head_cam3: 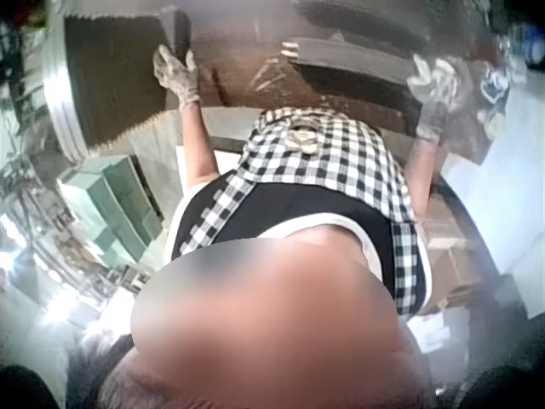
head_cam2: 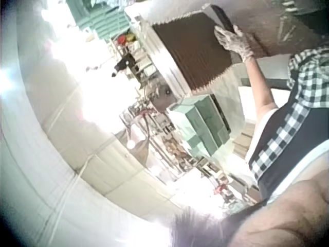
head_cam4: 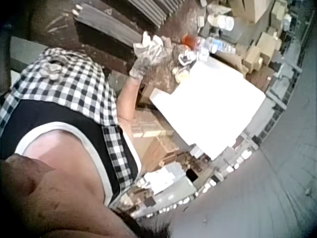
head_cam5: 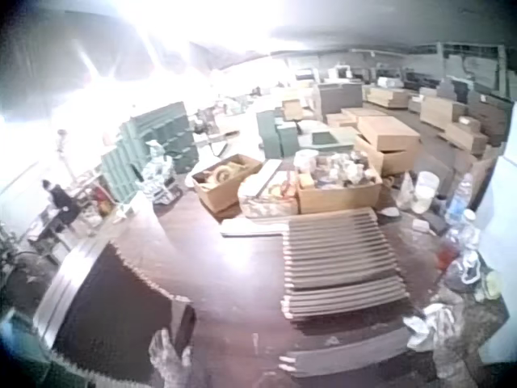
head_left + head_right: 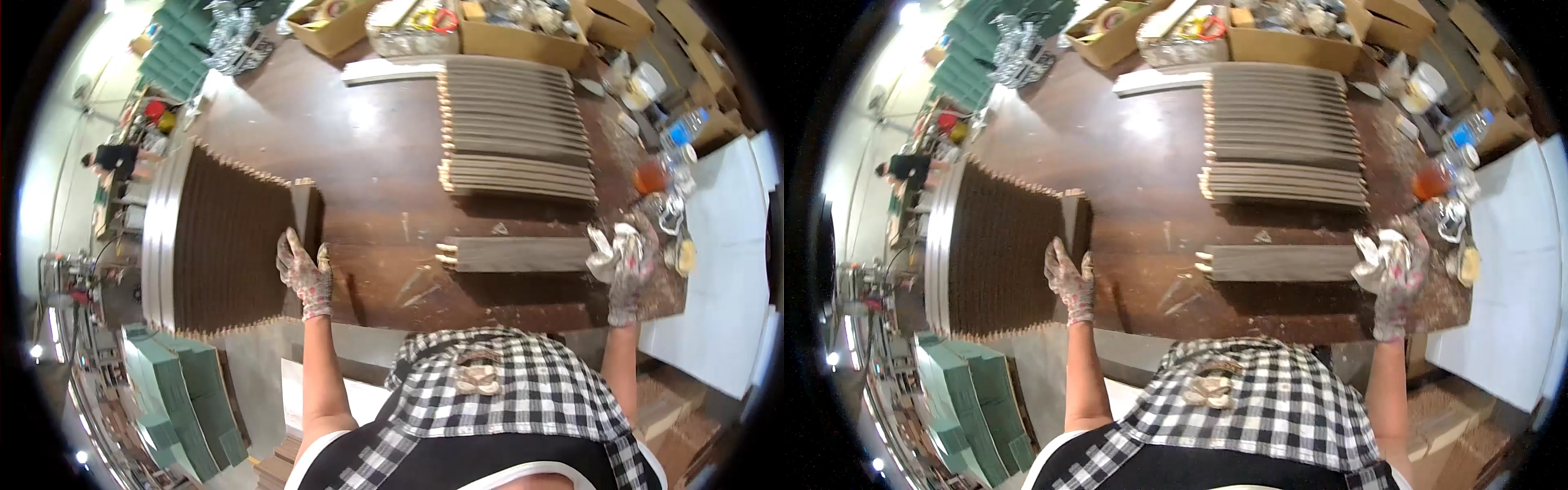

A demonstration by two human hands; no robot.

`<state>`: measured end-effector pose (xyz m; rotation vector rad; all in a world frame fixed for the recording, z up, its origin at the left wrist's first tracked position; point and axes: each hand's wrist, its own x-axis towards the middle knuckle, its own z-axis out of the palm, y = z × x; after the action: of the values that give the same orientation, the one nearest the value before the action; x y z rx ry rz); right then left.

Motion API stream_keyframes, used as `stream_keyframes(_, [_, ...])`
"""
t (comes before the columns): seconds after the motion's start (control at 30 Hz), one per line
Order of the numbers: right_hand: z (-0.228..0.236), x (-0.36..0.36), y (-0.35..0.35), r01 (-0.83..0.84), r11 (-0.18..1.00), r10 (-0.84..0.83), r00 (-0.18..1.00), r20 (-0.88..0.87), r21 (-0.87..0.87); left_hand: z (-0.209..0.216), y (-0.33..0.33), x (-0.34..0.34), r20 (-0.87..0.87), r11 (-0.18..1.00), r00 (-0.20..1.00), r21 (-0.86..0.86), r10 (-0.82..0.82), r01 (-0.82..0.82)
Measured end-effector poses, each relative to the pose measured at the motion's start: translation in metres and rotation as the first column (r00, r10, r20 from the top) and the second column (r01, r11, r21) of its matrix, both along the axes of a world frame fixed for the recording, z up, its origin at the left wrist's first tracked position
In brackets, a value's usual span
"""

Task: The person is cleaning and wiping down wooden slats using a sponge and a cloth.

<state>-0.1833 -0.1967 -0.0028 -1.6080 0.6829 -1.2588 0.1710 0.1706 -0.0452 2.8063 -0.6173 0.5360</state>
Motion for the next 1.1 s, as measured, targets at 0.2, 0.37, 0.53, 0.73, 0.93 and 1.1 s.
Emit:
stream_keyframes(0.2, [0.054, 0.067, 0.039, -0.187, 0.947, 0.127, 0.965, -0.23, -0.26, 0.04, -0.103, -0.088, -0.194, 0.67, 0.652, -0.375, -0.733, 0.641])
stream_keyframes(0.37, [-0.006, 0.132, 0.099, -0.448, 0.752, 0.032, 0.758, -0.651, -0.484, -0.004, -0.139, -0.113, -0.194, 0.528, 0.491, -0.35, -0.849, 0.774])
stream_keyframes(0.53, [-0.022, 0.067, 0.038, -0.244, 0.853, -0.278, 0.536, -0.797, -0.461, 0.022, -0.137, -0.117, -0.23, 0.526, 0.473, -0.394, -0.85, 0.754])
stream_keyframes(0.73, [0.002, -0.037, -0.045, 0.284, 0.939, -0.341, 0.718, -0.607, -0.191, 0.013, -0.136, -0.11, -0.152, 0.498, 0.487, -0.462, -0.86, 0.734])
stream_keyframes(0.93, [0.028, 0.066, 0.027, -0.352, 0.899, 0.224, 0.88, -0.419, -0.26, -0.014, -0.136, -0.115, -0.283, 0.428, 0.362, -0.795, -0.888, 0.429])
stream_keyframes(1.1, [-0.01, 0.082, 0.052, -0.527, 0.744, -0.159, 0.457, -0.875, -0.41, -0.022, -0.136, -0.122, -0.308, 0.374, 0.302, -0.907, -0.902, 0.194])
